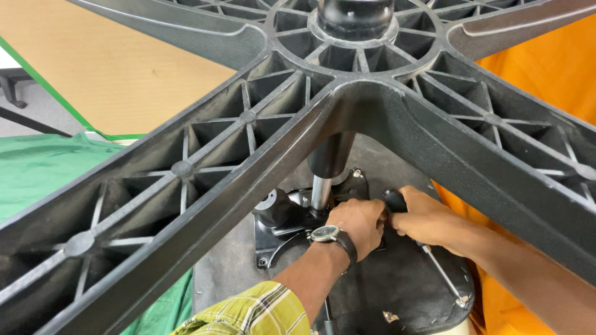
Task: The person attaches a black metal bracket to the underside of an inverted table base using a screwdriver and screws. They align the bracket, insert screws, and tighten them to secure the bracket to the central column.
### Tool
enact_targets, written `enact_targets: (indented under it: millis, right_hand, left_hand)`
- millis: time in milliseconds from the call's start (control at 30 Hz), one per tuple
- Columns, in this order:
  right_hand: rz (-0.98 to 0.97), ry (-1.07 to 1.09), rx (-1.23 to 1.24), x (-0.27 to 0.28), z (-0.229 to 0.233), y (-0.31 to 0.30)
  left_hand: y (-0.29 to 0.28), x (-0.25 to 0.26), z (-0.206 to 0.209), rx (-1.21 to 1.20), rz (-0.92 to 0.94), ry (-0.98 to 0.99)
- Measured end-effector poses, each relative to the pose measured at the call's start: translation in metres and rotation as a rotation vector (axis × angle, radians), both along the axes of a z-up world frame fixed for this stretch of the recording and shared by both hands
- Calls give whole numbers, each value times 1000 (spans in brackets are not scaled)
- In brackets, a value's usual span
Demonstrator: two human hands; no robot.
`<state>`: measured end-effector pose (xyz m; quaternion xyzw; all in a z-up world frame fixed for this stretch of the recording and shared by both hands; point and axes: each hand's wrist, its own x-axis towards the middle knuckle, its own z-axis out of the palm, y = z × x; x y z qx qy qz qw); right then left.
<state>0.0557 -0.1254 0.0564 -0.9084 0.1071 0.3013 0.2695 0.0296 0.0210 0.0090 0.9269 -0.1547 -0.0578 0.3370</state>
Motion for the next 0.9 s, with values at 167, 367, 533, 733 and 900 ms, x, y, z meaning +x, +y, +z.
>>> enact_targets:
  millis: [167,367,533,733,900]
  right_hand:
    - [27,42,46,4,-13,-8]
    - [-57,32,161,8,-27,-21]
    - [-73,28,140,6,-26,-22]
    - [-93,39,128,7,-25,-21]
    - [-85,42,160,8,-27,-24]
  left_hand:
    - [-8,3,2,107,-56,82]
    - [-17,5,-11,42,-40,-64]
    - [-18,9,-16,115,-68,-111]
    - [-22,8,-11,164,-104,-59]
    - [-20,5,-8,113,-105,-66]
